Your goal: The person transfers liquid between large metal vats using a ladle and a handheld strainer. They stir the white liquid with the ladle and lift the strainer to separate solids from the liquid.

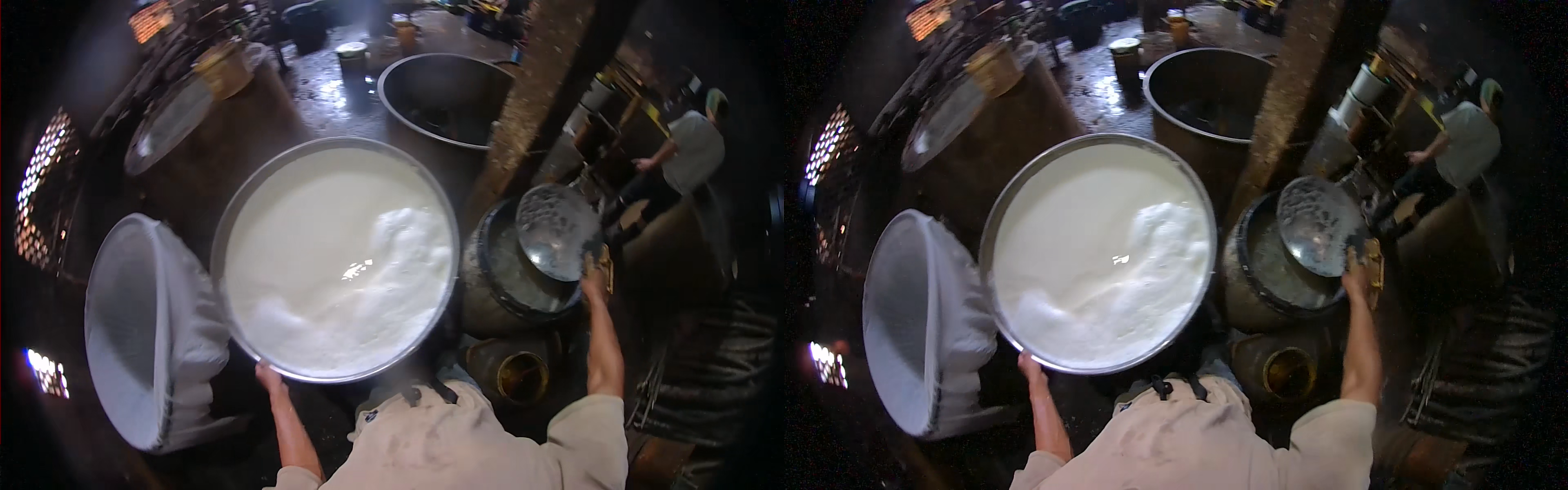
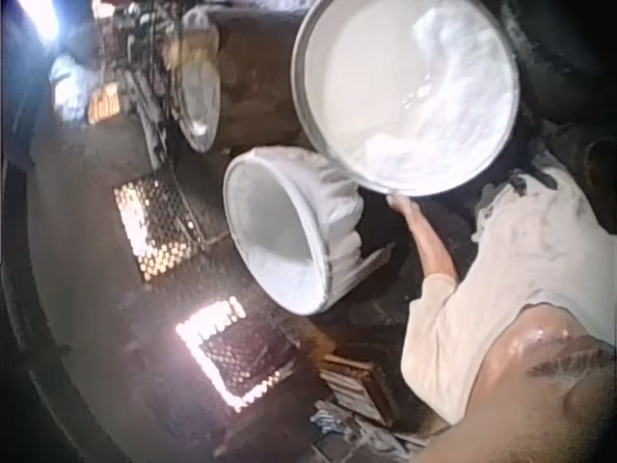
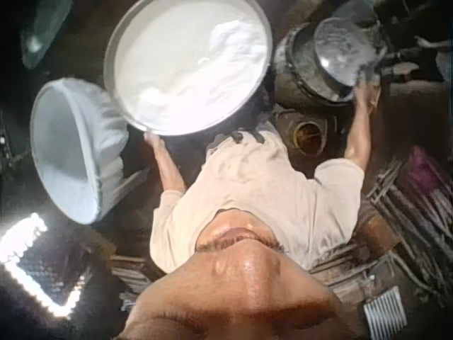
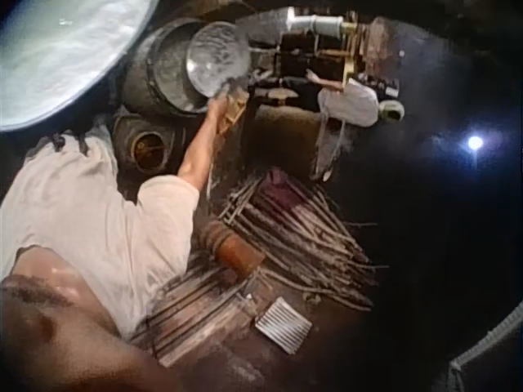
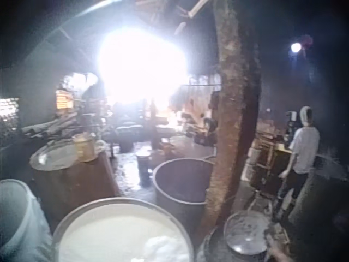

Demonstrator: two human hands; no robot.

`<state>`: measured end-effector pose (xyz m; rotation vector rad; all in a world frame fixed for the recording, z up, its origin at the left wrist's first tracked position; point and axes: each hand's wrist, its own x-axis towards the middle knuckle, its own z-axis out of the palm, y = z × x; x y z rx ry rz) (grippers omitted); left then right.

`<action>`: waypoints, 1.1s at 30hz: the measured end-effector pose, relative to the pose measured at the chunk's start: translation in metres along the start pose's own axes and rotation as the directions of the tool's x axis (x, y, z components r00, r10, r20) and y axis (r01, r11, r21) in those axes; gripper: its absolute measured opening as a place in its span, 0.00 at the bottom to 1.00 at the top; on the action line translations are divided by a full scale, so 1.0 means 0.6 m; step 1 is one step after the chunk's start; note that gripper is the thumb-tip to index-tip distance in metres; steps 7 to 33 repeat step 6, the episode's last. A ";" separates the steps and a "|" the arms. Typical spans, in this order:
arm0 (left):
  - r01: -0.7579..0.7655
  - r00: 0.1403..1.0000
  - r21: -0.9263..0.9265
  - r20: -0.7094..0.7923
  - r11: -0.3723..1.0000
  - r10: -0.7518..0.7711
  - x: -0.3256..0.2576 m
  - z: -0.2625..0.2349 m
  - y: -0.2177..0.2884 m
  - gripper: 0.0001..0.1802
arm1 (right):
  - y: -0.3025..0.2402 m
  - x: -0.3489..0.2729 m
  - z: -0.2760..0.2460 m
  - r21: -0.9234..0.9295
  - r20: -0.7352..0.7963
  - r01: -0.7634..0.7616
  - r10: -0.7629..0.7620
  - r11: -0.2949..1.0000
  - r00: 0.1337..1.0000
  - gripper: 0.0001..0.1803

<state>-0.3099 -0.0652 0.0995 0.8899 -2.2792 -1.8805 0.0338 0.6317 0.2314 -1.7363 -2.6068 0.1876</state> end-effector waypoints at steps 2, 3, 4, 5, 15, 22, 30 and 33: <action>0.031 0.998 0.114 -0.054 0.993 -0.025 -0.043 -0.006 -0.002 0.17 | -0.038 0.023 0.005 -0.008 0.097 -0.226 0.226 0.974 0.969 0.26; 0.050 0.999 0.071 -0.024 0.996 -0.048 -0.076 0.016 0.001 0.18 | 0.003 0.060 0.040 -0.044 0.143 -0.285 0.288 0.958 0.947 0.22; 0.073 0.997 0.035 -0.013 0.997 -0.073 -0.114 0.039 0.009 0.18 | 0.026 0.092 0.070 -0.029 0.170 -0.334 0.334 0.942 0.927 0.22; 0.105 0.994 0.044 -0.003 0.993 -0.105 -0.159 0.058 0.022 0.18 | 0.025 0.109 0.091 -0.009 0.193 -0.369 0.364 0.929 0.911 0.22; 0.090 0.996 0.088 -0.005 0.992 -0.090 -0.198 0.072 0.022 0.20 | 0.043 0.141 0.102 -0.021 0.212 -0.367 0.362 0.930 0.908 0.22; 0.090 0.996 0.088 -0.005 0.992 -0.090 -0.198 0.072 0.022 0.20 | 0.043 0.141 0.102 -0.021 0.212 -0.367 0.362 0.930 0.908 0.22; 0.090 0.996 0.088 -0.005 0.992 -0.090 -0.198 0.072 0.022 0.20 | 0.043 0.141 0.102 -0.021 0.212 -0.367 0.362 0.930 0.908 0.22; 0.090 0.996 0.088 -0.005 0.992 -0.090 -0.198 0.072 0.022 0.20 | 0.043 0.141 0.102 -0.021 0.212 -0.367 0.362 0.930 0.908 0.22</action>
